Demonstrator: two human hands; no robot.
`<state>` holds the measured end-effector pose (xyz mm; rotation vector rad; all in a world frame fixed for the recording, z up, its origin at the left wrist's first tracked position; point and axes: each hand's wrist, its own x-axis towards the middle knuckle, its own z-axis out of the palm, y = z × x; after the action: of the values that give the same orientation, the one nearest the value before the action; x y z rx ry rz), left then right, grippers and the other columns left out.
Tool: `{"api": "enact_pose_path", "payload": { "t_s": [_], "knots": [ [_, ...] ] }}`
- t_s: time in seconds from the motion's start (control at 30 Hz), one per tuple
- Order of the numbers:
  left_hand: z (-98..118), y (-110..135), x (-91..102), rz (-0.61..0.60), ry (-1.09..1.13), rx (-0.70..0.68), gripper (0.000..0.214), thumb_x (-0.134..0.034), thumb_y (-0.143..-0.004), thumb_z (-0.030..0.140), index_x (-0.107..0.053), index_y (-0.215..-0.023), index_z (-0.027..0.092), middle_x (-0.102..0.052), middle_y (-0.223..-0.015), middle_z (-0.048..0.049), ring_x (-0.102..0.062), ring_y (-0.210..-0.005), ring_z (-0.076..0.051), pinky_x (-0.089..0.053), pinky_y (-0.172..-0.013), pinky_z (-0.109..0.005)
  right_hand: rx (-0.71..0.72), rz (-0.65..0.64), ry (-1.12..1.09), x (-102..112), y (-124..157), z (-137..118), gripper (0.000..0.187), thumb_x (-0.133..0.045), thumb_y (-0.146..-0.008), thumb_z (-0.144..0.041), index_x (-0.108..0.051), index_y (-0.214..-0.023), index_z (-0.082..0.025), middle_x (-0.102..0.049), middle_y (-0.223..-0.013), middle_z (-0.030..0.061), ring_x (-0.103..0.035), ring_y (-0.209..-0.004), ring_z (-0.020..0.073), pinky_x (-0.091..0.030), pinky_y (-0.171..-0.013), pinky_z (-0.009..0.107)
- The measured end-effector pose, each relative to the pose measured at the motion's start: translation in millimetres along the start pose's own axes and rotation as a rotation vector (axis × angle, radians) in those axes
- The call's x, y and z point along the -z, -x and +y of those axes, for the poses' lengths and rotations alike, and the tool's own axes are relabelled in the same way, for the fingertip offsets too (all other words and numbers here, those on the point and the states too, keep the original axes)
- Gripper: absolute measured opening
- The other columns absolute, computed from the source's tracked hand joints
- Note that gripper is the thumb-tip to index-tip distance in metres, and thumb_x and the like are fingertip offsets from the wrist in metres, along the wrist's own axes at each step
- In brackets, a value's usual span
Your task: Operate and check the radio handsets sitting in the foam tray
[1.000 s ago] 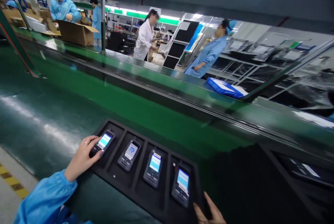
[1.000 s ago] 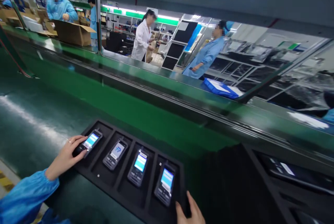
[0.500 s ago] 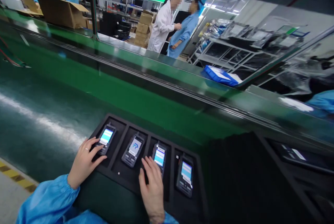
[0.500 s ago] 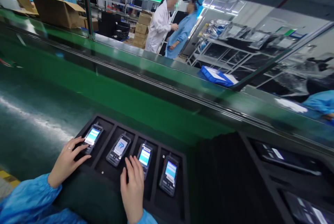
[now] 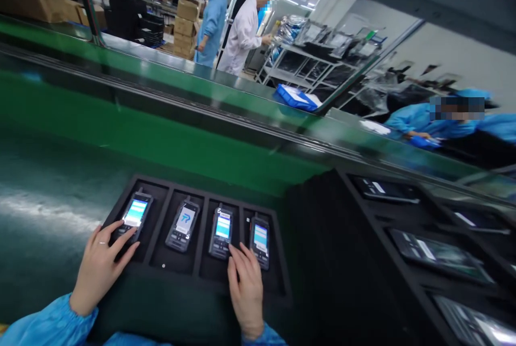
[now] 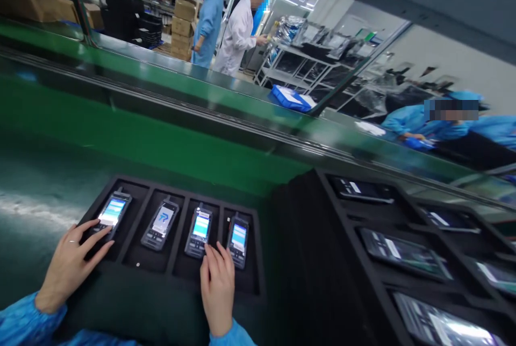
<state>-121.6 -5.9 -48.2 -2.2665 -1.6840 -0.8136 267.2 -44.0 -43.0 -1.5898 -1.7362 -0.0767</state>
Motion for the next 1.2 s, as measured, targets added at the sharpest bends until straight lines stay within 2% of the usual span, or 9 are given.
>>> {"api": "enact_pose_path", "payload": {
  "t_s": [0.13,0.3,0.4,0.53,0.67,0.8,1.03,1.2],
  "knots": [
    [2.5,5.3,-1.2,-0.053,0.034,0.078,0.032,-0.051,-0.11,0.042,-0.072,-0.131,0.031,-0.072,-0.131,-0.0181,-0.073,-0.122,-0.04,-0.054,-0.115,-0.074,-0.01,-0.066,0.007,-3.2,5.3,-8.8,0.038,-0.053,-0.112,-0.031,-0.077,-0.14,-0.031,-0.087,-0.126,0.0078,-0.079,-0.125,0.0352,-0.068,-0.105,0.064],
    [7.3,7.0,-1.0,-0.072,0.09,0.139,0.032,-0.053,-0.108,0.041,-0.073,-0.132,0.034,-0.071,-0.132,-0.0181,-0.071,-0.124,-0.044,-0.05,-0.116,-0.082,-0.039,-0.078,0.015,-6.4,5.4,-12.3,0.037,-0.053,-0.112,-0.033,-0.08,-0.136,-0.028,-0.087,-0.127,0.0119,-0.078,-0.127,0.0375,-0.068,-0.104,0.066],
    [9.7,4.1,1.5,-0.096,0.09,0.157,0.034,-0.051,-0.109,0.04,-0.075,-0.131,0.032,-0.071,-0.137,-0.0191,-0.068,-0.13,-0.046,-0.048,-0.118,-0.082,-0.055,-0.073,0.016,-8.9,5.9,-13.9,0.037,-0.052,-0.113,-0.035,-0.082,-0.131,-0.025,-0.087,-0.127,0.0137,-0.078,-0.126,0.0377,-0.068,-0.103,0.065],
    [15.7,-2.8,6.6,-0.117,0.027,0.127,0.038,-0.046,-0.111,0.038,-0.078,-0.127,0.023,-0.07,-0.141,-0.0251,-0.068,-0.132,-0.048,-0.049,-0.116,-0.081,-0.065,-0.068,-0.001,-10.1,6.2,-13.1,0.036,-0.053,-0.113,-0.037,-0.083,-0.128,-0.024,-0.087,-0.125,0.0133,-0.078,-0.125,0.037,-0.068,-0.102,0.063],
    [21.7,-7.4,8.5,-0.091,-0.062,0.065,0.036,-0.047,-0.112,0.03,-0.079,-0.124,0.018,-0.07,-0.141,-0.0293,-0.072,-0.129,-0.046,-0.054,-0.112,-0.077,-0.056,-0.052,-0.019,-11.9,6.8,-6.7,0.038,-0.053,-0.113,-0.039,-0.084,-0.126,-0.022,-0.087,-0.123,0.014,-0.078,-0.124,0.0378,-0.068,-0.101,0.064],
    [25.2,-8.6,7.9,-0.079,-0.075,0.053,0.036,-0.048,-0.111,0.028,-0.079,-0.125,0.017,-0.069,-0.142,-0.0327,-0.073,-0.129,-0.048,-0.056,-0.108,-0.08,-0.04,-0.051,0.001,-15.2,8.3,-1.6,0.042,-0.05,-0.114,-0.042,-0.085,-0.125,-0.021,-0.088,-0.122,0.0143,-0.078,-0.123,0.0387,-0.067,-0.1,0.065],
    [29.3,-8.4,7.9,-0.084,-0.005,0.12,0.032,-0.051,-0.109,0.029,-0.078,-0.123,0.02,-0.071,-0.141,-0.029,-0.074,-0.128,-0.047,-0.052,-0.112,-0.082,-0.023,-0.063,0.014,-15.0,8.7,-2.0,0.048,-0.046,-0.116,-0.047,-0.083,-0.128,-0.019,-0.087,-0.123,0.0157,-0.076,-0.125,0.0371,-0.066,-0.103,0.065],
    [20.1,-20.5,11.8,-0.06,0.095,0.172,0.026,-0.059,-0.105,0.036,-0.077,-0.119,0.023,-0.069,-0.141,-0.0231,-0.073,-0.126,-0.045,-0.059,-0.109,-0.074,-0.052,-0.064,0.007,-13.9,8.2,-2.8,0.042,-0.05,-0.114,-0.042,-0.084,-0.127,-0.021,-0.087,-0.124,0.0144,-0.077,-0.125,0.0374,-0.067,-0.103,0.064]
  ]
}}
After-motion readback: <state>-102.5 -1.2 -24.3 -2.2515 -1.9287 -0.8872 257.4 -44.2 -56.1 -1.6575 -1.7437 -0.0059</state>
